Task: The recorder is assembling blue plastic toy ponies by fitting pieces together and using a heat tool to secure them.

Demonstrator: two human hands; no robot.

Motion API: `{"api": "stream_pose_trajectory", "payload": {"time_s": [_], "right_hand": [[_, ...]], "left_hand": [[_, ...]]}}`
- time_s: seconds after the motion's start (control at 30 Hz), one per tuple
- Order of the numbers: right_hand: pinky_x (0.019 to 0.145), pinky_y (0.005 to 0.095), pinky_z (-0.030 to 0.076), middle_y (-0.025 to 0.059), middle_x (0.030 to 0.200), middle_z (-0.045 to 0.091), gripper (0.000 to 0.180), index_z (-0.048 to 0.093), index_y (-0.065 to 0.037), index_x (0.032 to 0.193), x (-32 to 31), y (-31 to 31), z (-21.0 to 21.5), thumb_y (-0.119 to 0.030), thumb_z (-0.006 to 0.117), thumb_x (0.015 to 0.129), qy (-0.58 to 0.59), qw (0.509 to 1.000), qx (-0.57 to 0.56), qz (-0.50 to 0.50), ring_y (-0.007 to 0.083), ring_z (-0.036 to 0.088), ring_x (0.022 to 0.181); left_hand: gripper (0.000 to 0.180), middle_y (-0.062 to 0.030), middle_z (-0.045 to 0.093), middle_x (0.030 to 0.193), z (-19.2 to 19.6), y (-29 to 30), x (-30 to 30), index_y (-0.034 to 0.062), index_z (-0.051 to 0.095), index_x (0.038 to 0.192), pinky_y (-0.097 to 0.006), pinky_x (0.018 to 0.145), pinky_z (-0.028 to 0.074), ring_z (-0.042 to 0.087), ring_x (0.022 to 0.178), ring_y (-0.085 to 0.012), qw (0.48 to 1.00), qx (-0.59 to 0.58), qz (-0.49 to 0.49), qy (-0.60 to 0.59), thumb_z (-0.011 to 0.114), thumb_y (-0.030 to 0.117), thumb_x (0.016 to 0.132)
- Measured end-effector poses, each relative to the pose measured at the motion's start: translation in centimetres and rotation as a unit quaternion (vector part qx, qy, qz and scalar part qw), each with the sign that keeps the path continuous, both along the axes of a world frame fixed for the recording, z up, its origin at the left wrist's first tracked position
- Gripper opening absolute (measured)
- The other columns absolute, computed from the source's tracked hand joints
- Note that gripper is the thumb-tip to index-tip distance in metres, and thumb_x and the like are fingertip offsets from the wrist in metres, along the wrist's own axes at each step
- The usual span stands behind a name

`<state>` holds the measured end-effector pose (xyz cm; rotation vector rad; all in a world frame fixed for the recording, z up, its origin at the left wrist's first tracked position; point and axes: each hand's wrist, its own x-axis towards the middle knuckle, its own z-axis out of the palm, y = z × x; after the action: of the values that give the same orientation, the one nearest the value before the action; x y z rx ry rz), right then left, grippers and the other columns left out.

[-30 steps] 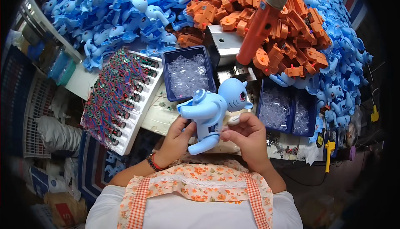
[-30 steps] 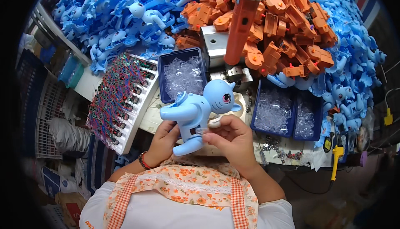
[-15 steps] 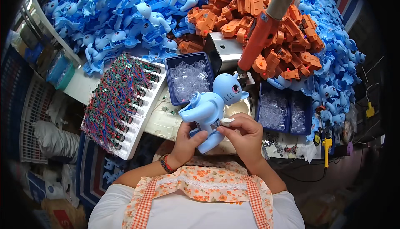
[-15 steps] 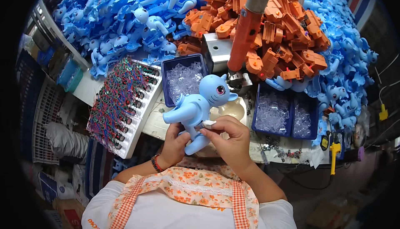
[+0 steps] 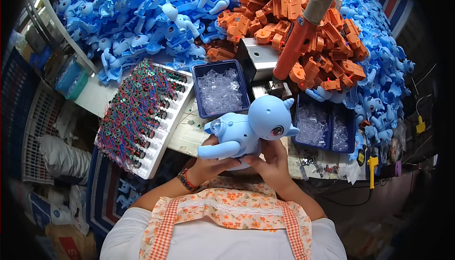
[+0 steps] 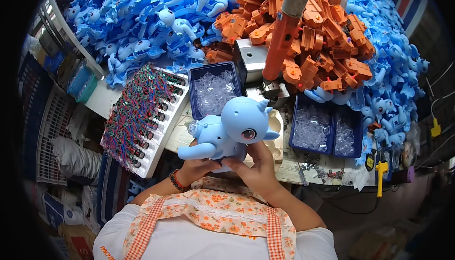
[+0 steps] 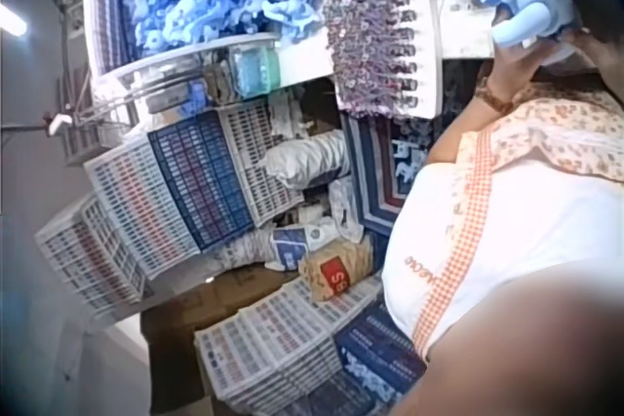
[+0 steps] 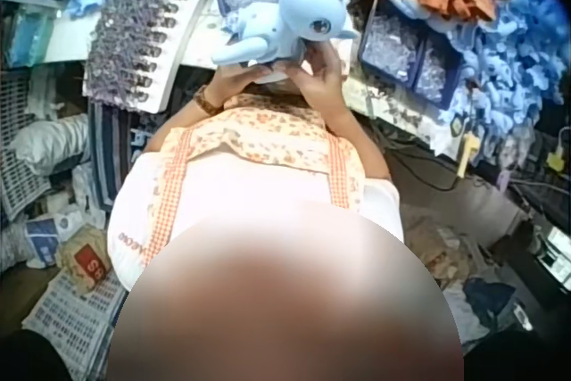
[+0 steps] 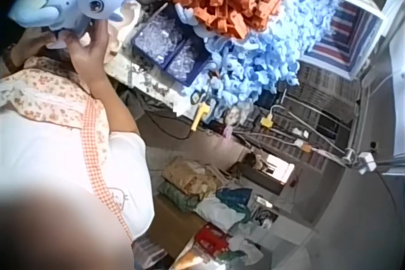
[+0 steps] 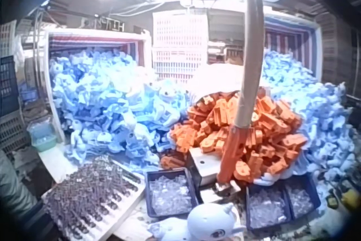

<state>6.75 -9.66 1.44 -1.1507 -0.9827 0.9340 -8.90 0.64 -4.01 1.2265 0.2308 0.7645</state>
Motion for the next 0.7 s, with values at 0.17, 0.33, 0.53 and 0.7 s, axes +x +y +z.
{"api": "stream_pose_trajectory", "payload": {"time_s": [0.17,0.33,0.53,0.7], "right_hand": [[0.103,0.0381,0.045,0.0130,0.135,0.053,0.072,0.043,-0.002,0.138,0.2,-0.1,-1.7,-0.002,0.081,0.077,-0.003,1.000,-0.004,0.020,0.0227,0.052,0.126],[0.103,0.0421,0.045,0.0174,0.154,0.033,0.110,0.026,-0.006,0.150,2.6,-1.1,-0.6,-0.031,0.092,0.065,0.049,0.988,0.142,0.046,0.0272,0.050,0.131],[0.100,0.0438,0.048,0.0250,0.135,0.051,0.075,0.055,-0.002,0.130,3.3,-1.1,1.2,-0.024,0.090,0.067,-0.124,0.974,0.134,0.135,0.0331,0.057,0.121],[0.101,0.0436,0.047,0.0251,0.132,0.052,0.066,0.057,-0.001,0.125,2.9,-0.9,0.7,-0.022,0.087,0.070,-0.099,0.970,0.164,0.152,0.0326,0.058,0.120]], "left_hand": [[0.078,-0.0129,0.055,0.134,0.1,0.9,-0.7,0.0001,0.046,0.138,-0.039,0.105,0.044,0.052,0.127,-0.0236,0.995,0.075,0.016,0.059,0.087,0.013,0.073],[0.080,-0.0119,0.059,0.130,2.3,3.0,-2.9,0.0054,0.053,0.134,-0.040,0.108,0.041,0.049,0.129,-0.0263,0.976,0.212,0.038,0.039,0.091,0.019,0.064],[0.066,-0.0097,0.063,0.128,2.6,2.5,-2.9,0.0105,0.061,0.125,-0.047,0.113,0.033,0.048,0.131,-0.0317,0.860,0.475,0.139,0.125,0.087,0.023,0.065],[0.057,-0.0040,0.065,0.125,3.1,1.5,-4.2,0.0130,0.064,0.118,-0.049,0.111,0.032,0.056,0.125,-0.0287,0.807,0.529,0.177,0.193,0.085,0.027,0.068]]}}
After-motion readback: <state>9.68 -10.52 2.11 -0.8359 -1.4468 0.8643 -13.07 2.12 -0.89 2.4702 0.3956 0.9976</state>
